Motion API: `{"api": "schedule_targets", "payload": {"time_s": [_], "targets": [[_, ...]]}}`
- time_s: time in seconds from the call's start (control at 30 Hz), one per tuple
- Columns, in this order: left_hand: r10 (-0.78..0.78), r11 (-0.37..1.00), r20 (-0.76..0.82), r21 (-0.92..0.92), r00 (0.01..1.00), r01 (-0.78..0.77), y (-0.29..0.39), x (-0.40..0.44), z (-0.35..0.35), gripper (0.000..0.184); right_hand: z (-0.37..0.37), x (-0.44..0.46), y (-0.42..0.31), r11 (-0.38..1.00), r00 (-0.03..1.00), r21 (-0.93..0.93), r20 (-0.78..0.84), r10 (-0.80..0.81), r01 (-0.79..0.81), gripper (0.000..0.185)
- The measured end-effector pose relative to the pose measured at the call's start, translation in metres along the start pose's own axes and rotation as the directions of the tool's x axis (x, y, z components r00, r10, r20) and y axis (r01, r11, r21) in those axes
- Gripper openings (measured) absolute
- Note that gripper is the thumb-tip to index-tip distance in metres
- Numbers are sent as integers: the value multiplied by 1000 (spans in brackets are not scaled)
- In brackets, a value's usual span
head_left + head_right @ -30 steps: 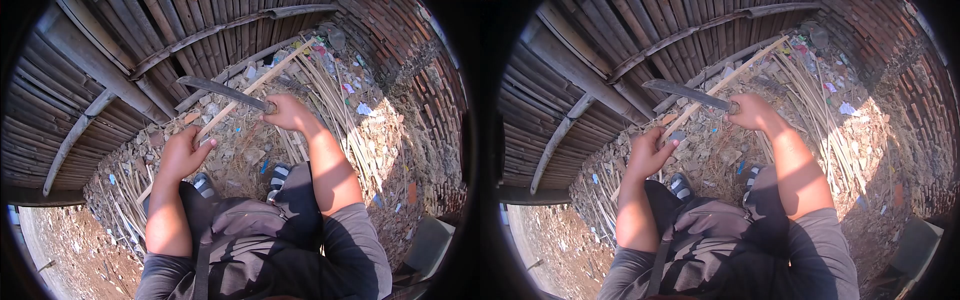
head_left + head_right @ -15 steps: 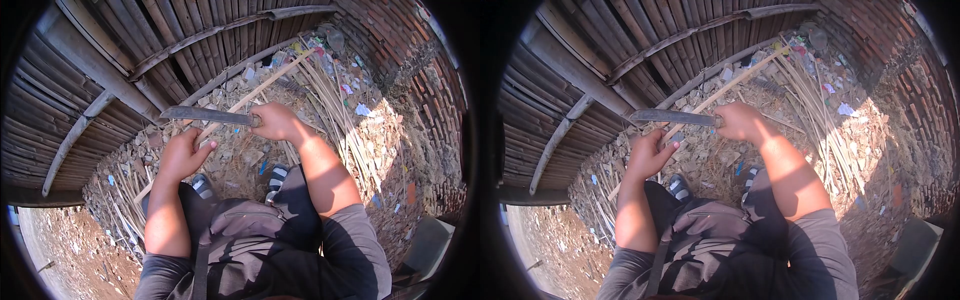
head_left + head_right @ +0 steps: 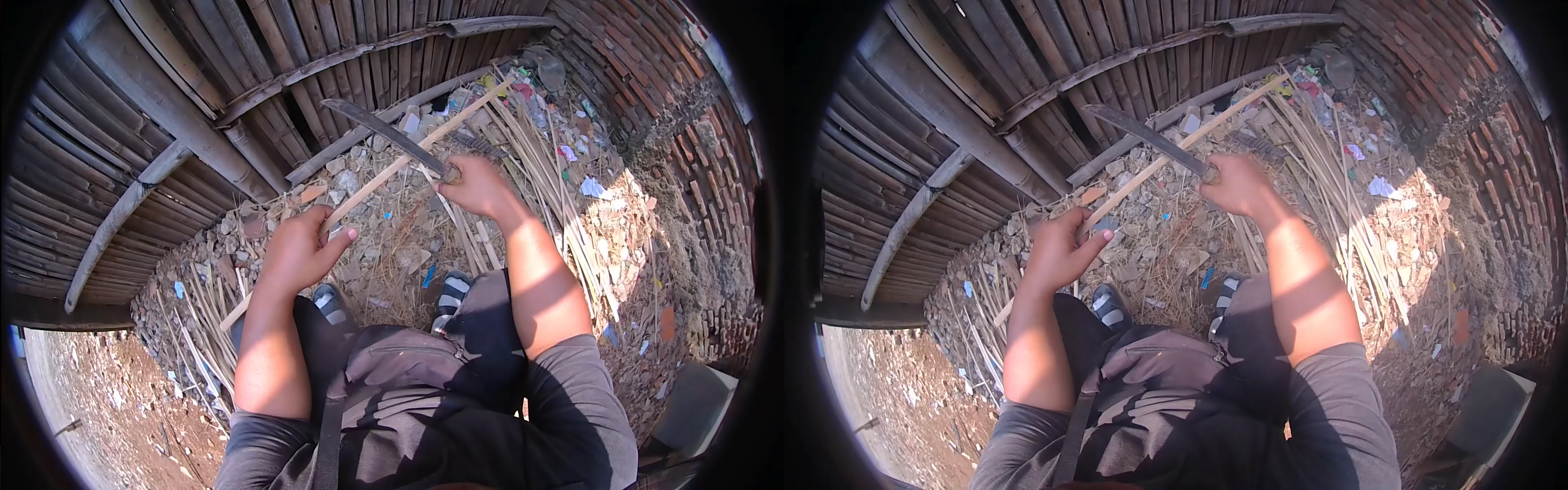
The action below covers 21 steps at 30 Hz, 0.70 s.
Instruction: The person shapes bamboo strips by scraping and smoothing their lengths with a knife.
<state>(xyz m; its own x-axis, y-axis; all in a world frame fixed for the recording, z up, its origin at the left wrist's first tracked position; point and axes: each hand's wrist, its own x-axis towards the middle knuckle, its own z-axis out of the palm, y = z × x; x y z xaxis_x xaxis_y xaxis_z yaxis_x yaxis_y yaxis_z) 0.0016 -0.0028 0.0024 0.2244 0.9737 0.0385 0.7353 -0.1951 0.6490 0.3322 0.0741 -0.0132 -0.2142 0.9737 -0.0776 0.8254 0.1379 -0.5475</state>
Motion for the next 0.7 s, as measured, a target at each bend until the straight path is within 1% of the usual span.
{"api": "schedule_targets", "payload": {"time_s": [0.07, 0.2, 0.3, 0.4, 0.5, 0.6, 0.7], "targets": [[-1, 1000, 16, 5, 1000, 1, 0, 0, 1, 45, 10, 0, -9, 996, 996, -46, 37, -75, 77, 43], [-11, 1000, 34, 18, 999, 10, 0, 2, 2, 46, 7, -5, -38, 977, 969, -174, 233, -84, 126, 42], [-43, 999, 26, 9, 999, 42, 1, 1, 1, 54, 7, -7, -35, 992, 975, -88, 210, -71, 91, 44], [-36, 999, 34, 5, 999, 36, 2, 1, -1, 54, 9, 0, -9, 992, 991, -68, 86, -101, 107, 47], [-45, 999, 46, 6, 998, 45, 2, 1, -3, 54, 7, 5, 6, 998, 1000, -60, 28, 1, 1, 49], [8, 1000, 31, 19, 999, -9, -1, -1, -1, 46, 3, 3, 9, 1000, 1000, 18, 14, 25, -25, 51], [-5, 1000, 42, 23, 999, 4, -2, 0, -1, 47, 4, 4, 1, 997, 997, -40, 39, 62, -61, 50]]}}
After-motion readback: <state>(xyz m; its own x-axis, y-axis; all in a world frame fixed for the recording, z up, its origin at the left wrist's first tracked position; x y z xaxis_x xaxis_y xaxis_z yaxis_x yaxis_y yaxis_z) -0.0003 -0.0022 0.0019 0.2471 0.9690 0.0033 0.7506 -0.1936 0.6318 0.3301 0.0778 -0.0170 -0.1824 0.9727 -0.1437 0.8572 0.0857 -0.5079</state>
